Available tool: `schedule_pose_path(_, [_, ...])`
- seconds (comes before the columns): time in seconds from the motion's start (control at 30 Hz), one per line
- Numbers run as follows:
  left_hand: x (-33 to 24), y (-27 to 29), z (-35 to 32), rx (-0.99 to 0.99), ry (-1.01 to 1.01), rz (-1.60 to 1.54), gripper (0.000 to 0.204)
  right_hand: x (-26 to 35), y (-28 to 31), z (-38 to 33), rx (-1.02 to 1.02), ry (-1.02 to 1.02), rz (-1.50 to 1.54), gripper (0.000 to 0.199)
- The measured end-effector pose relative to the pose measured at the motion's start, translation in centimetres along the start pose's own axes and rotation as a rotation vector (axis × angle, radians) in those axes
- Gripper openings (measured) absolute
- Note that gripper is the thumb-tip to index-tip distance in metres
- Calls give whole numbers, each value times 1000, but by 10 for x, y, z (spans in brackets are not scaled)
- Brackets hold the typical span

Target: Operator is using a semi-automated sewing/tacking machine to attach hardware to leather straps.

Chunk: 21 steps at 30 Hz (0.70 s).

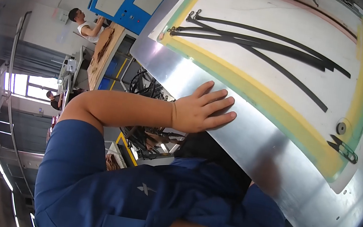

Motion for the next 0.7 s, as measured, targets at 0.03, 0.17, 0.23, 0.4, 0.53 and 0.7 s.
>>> schedule_pose_path(0.03, [-1, 1, -2, 15, 6, -3, 59, -2, 1, -2, -10, -4, 19, 16])
schedule_pose_path(0.17, [-4, 6, -3, 45, 7, -4, 60, -11, 4, -12, -51, -23, 94, 16])
schedule_pose_path(0.23, [-4, 5, -4, 49, -2, 52, 54, -17, 7, -18, -69, -36, 128, 16])
schedule_pose_path(0.4, [-3, 1, -3, 68, 3, -10, 62, -35, 11, -43, -108, -103, 214, 16])
schedule_pose_path(0.53, [0, 3, -4, 91, 10, -18, 55, -52, 9, -101, -123, -226, 281, 16])
schedule_pose_path(0.7, [4, 2, -1, 79, -15, 1, 53, -64, 11, -170, -146, -392, 347, 16])
Point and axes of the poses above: each hand's wrist, its own z-axis towards the middle knuckle, its own y-axis out of the back of the hand, x = y × z, the point moved 1 cm from there along z, towards the middle knuckle, and after that the axes turned 7 degrees about -y, right-handed, at the moved point
